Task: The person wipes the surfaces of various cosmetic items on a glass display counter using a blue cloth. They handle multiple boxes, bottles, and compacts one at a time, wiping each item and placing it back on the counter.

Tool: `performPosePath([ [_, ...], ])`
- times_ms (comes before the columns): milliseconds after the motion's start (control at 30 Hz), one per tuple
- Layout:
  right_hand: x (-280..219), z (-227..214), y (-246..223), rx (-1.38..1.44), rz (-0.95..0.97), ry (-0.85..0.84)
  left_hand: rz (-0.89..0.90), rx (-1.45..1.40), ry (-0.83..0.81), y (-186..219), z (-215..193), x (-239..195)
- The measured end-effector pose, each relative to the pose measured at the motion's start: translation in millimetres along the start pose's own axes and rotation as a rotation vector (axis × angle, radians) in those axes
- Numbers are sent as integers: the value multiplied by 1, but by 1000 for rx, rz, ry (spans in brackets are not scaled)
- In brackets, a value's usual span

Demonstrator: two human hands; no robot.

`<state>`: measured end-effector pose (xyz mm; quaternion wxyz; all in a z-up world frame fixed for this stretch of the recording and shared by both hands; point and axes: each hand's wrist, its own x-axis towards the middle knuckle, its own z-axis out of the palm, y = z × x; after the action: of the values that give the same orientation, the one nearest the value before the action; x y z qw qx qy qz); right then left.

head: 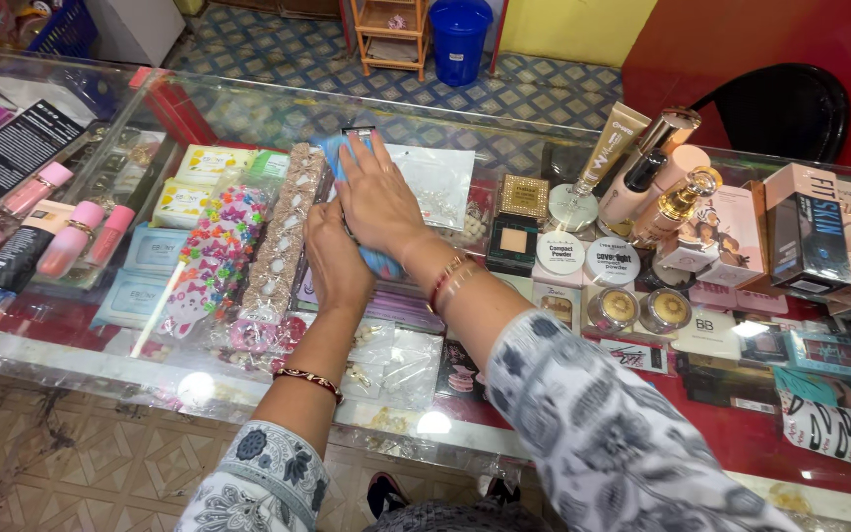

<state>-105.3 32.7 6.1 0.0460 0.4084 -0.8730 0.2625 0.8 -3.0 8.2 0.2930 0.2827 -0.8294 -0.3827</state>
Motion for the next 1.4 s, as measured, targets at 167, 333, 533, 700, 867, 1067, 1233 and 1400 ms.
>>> performPosePath([
  [167, -59, -23, -14, 161, -108, 9, 134, 71, 59, -25, 14, 6],
  [333, -75, -27, -22, 160, -34, -4, 202, 140, 45, -31, 15, 6],
  [533, -18, -10, -5, 23, 64, -16, 55, 121, 4, -10, 8, 3],
  [700, 13, -6, -6, 39, 180, -63, 198, 145, 24, -4, -3, -4],
  [867, -3, -5, -2, -14, -28, -6, 106, 93, 43, -13, 9, 2],
  [1067, -59, -15, -13, 126, -115, 12, 194, 190, 62, -38, 21, 10],
  [1233, -60, -13, -17, 108, -57, 12, 151, 129, 68, -43, 23, 11],
  [1400, -24, -3, -11, 46, -21, 30, 214, 126, 73, -32, 15, 7],
])
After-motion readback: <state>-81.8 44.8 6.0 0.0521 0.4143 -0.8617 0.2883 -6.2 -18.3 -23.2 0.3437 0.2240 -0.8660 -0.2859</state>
